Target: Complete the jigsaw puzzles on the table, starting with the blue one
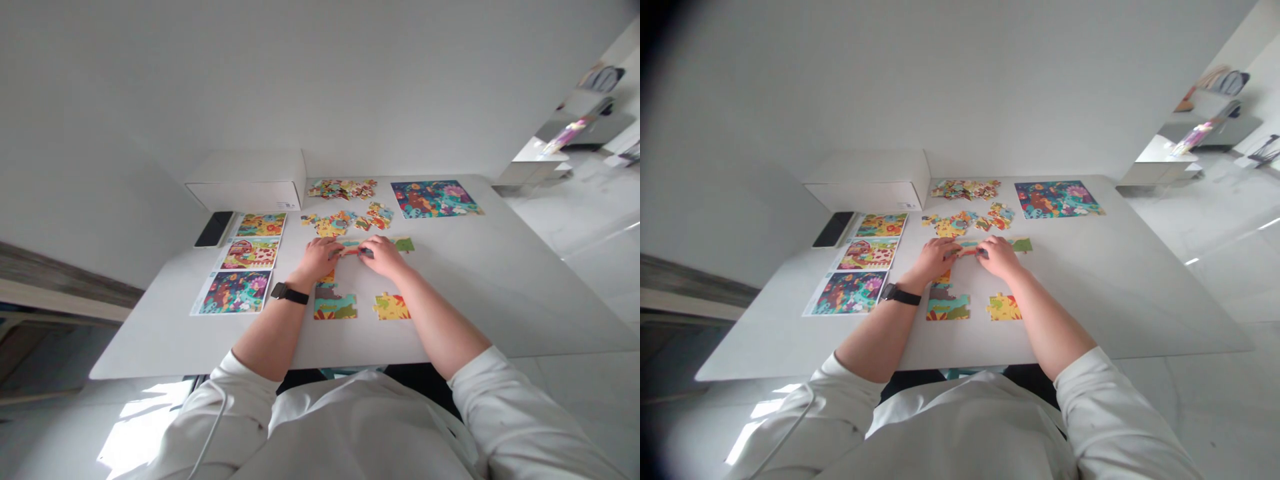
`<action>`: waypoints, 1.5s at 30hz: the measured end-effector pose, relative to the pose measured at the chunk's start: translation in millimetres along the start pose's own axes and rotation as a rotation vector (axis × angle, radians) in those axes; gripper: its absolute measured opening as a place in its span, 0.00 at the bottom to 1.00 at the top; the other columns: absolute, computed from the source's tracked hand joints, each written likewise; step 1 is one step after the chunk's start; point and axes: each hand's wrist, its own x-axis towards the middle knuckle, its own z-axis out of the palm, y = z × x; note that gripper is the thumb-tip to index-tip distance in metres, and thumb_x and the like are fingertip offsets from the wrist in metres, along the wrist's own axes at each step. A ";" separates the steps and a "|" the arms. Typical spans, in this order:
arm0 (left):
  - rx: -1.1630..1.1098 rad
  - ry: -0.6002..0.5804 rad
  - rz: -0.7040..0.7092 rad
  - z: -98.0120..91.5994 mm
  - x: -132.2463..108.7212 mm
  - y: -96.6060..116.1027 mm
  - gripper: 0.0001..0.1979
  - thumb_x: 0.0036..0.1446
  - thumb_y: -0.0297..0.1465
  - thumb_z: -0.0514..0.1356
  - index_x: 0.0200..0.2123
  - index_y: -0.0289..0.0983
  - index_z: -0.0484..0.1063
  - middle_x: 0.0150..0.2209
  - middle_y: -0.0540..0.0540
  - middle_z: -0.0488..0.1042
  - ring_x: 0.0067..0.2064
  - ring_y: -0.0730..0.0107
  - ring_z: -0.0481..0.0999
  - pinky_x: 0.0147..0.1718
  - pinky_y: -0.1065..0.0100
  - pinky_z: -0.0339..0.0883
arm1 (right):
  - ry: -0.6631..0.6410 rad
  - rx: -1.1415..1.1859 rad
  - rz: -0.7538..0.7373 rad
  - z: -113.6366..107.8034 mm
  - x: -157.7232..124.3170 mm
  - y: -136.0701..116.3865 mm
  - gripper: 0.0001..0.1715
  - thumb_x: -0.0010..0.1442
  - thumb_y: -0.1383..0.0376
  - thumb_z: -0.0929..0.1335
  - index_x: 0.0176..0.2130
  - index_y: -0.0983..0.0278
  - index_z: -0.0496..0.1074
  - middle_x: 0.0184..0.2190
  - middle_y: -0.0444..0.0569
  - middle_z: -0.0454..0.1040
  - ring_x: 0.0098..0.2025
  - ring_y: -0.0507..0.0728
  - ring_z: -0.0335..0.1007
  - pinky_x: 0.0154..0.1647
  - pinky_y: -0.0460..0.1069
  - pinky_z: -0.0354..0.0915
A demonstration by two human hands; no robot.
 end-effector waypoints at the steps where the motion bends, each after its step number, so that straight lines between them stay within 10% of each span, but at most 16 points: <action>1: 0.002 -0.002 0.000 0.0 0.0 0.1 0.19 0.65 0.29 0.61 0.57 0.46 0.83 0.64 0.44 0.78 0.65 0.53 0.74 0.68 0.49 0.65 | 0.001 0.002 0.002 0.0 -0.1 -0.4 0.15 0.67 0.63 0.74 0.52 0.58 0.82 0.52 0.53 0.80 0.58 0.65 0.73 0.63 0.58 0.68; 21: -0.015 -0.041 0.116 0.2 -6.5 8.4 0.19 0.68 0.33 0.59 0.60 0.44 0.78 0.66 0.42 0.75 0.66 0.55 0.73 0.69 0.50 0.65 | 0.024 0.001 -0.015 4.3 -0.4 1.5 0.15 0.67 0.64 0.73 0.53 0.58 0.82 0.52 0.54 0.79 0.57 0.65 0.73 0.64 0.58 0.68; 45: 0.042 -0.134 -0.091 -33.6 -26.6 -0.9 0.15 0.58 0.38 0.73 0.45 0.39 0.78 0.45 0.41 0.76 0.47 0.55 0.80 0.49 0.60 0.74 | 0.024 0.035 -0.022 1.8 -2.9 1.5 0.14 0.66 0.65 0.74 0.52 0.57 0.82 0.52 0.53 0.79 0.58 0.64 0.73 0.65 0.59 0.67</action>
